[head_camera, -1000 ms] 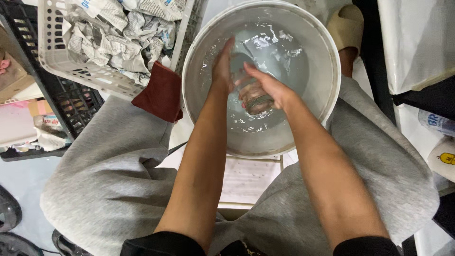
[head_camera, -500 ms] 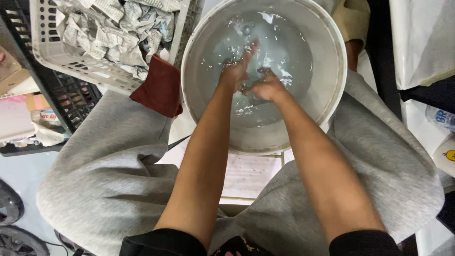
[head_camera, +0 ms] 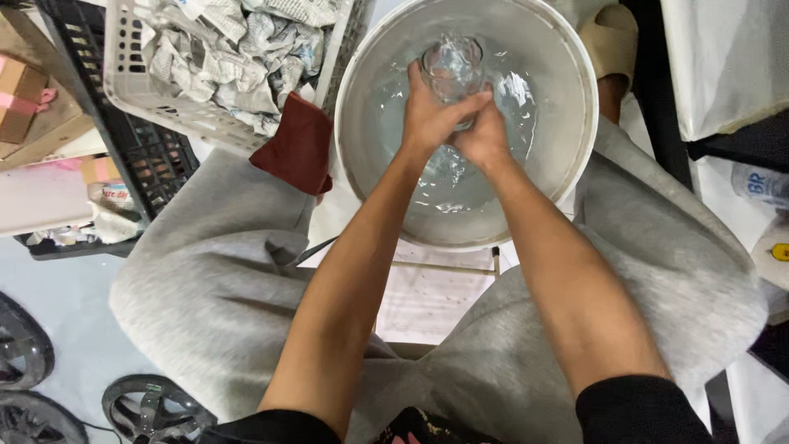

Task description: The person washes several glass cups and a rectangular glass container by hand in a white bucket filled with water. They scrub the items, rinse them, and place them on a nearby shelf.

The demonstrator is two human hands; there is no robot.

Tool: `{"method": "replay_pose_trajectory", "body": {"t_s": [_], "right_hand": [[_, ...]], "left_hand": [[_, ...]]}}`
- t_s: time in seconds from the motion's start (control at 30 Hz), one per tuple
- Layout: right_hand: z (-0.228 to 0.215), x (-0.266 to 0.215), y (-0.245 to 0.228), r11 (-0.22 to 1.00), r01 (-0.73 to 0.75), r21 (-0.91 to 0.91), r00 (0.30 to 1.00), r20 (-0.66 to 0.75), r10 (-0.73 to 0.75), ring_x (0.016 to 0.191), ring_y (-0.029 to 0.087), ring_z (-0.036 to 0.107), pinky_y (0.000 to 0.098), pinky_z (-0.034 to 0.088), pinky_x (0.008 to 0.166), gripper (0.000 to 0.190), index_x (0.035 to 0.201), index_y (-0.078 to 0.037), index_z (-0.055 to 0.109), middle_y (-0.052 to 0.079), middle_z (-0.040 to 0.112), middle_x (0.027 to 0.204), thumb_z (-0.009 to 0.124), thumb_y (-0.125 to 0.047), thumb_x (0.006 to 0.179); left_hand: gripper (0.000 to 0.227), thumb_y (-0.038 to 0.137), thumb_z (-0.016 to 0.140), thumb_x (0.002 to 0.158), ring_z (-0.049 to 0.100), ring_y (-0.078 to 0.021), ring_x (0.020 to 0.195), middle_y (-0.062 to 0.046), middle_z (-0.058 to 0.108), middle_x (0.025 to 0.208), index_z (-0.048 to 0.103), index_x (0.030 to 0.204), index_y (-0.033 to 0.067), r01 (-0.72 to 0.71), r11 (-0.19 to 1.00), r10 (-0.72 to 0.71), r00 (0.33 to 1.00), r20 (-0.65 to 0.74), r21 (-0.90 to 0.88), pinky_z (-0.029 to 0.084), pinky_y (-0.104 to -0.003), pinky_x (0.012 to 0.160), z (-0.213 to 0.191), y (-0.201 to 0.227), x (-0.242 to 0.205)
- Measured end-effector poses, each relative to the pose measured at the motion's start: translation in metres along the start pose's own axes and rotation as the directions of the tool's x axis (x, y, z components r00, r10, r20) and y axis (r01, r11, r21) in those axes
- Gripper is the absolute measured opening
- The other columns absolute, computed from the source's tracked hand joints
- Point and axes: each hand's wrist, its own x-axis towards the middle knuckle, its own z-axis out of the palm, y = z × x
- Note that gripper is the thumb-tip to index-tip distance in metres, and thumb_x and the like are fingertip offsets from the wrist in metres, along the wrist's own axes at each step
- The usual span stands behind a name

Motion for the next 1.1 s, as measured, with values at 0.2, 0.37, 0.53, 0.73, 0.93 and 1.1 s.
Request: {"method": "replay_pose_trajectory", "body": {"t_s": [0.2,0.37,0.53,0.73,0.93,1.1], "right_hand": [[0.000,-0.032,-0.027,0.985,0.169,-0.030,0.983,-0.068,-0.170,0.112,0.020,0.069,0.0364,0.056,0.096,0.060,0.127,-0.005,0.057,0.010,0.072,0.120,0.091,-0.016,0.079],[-0.010,-0.069,-0.067,0.993,0.089,-0.072,0.994,-0.056,-0.093,0.095,0.016,0.071,0.0329,0.056,0.082,0.071,0.130,-0.004,0.057,0.009,0.073,0.107,0.092,-0.030,0.073],[-0.029,-0.081,-0.096,0.998,0.038,-0.049,0.996,0.081,-0.033,0.084,0.018,0.064,0.0316,0.054,0.073,0.094,0.146,0.003,0.050,0.011,0.068,0.094,0.093,-0.034,0.069],[-0.060,-0.076,-0.109,0.992,-0.093,-0.090,0.955,0.273,0.114,0.084,0.013,0.068,0.0294,0.053,0.075,0.097,0.149,0.003,0.047,0.006,0.072,0.092,0.079,-0.055,0.078],[-0.074,-0.072,-0.145,0.967,-0.241,-0.085,0.892,0.374,0.255,0.081,0.014,0.065,0.0302,0.053,0.074,0.095,0.147,0.000,0.054,0.012,0.071,0.099,0.061,-0.071,0.085],[-0.088,-0.069,-0.176,0.895,-0.428,-0.123,0.806,0.396,0.440,0.068,0.021,0.063,0.0346,0.055,0.062,0.095,0.140,0.003,0.059,0.013,0.070,0.106,0.057,-0.073,0.084]], "left_hand": [[0.112,0.044,0.095,0.061,0.070,-0.0297,0.112,-0.022,0.066,0.126,0.036,0.143,-0.0017,-0.108,0.994,0.108,0.994,0.018,0.002,0.059,-0.039,0.093,-0.007,0.024,-0.027],[0.105,0.052,0.093,0.062,0.072,-0.0300,0.108,-0.020,0.069,0.119,0.045,0.137,-0.0029,-0.039,0.998,0.037,0.999,0.027,0.056,0.060,-0.038,0.089,-0.033,0.041,-0.038],[0.107,0.061,0.089,0.058,0.075,-0.0298,0.101,-0.021,0.070,0.113,0.048,0.132,-0.0047,0.202,0.979,-0.202,0.979,0.002,0.001,0.063,-0.037,0.080,-0.043,0.050,-0.047],[0.114,0.074,0.077,0.058,0.074,-0.0281,0.095,-0.020,0.071,0.112,0.056,0.136,-0.0069,0.411,0.908,-0.389,0.899,0.202,-0.080,0.061,-0.039,0.065,-0.048,0.049,-0.045],[0.140,0.079,0.074,0.054,0.077,-0.0335,0.091,-0.024,0.070,0.118,0.026,0.150,-0.0110,0.625,0.747,-0.539,0.769,0.343,-0.227,0.060,-0.043,0.068,-0.051,0.037,-0.036],[0.150,0.085,0.071,0.056,0.078,-0.0345,0.096,-0.030,0.061,0.131,0.014,0.154,-0.0126,0.739,0.625,-0.569,0.651,0.502,-0.250,0.064,-0.042,0.075,-0.048,0.020,-0.024]]}}
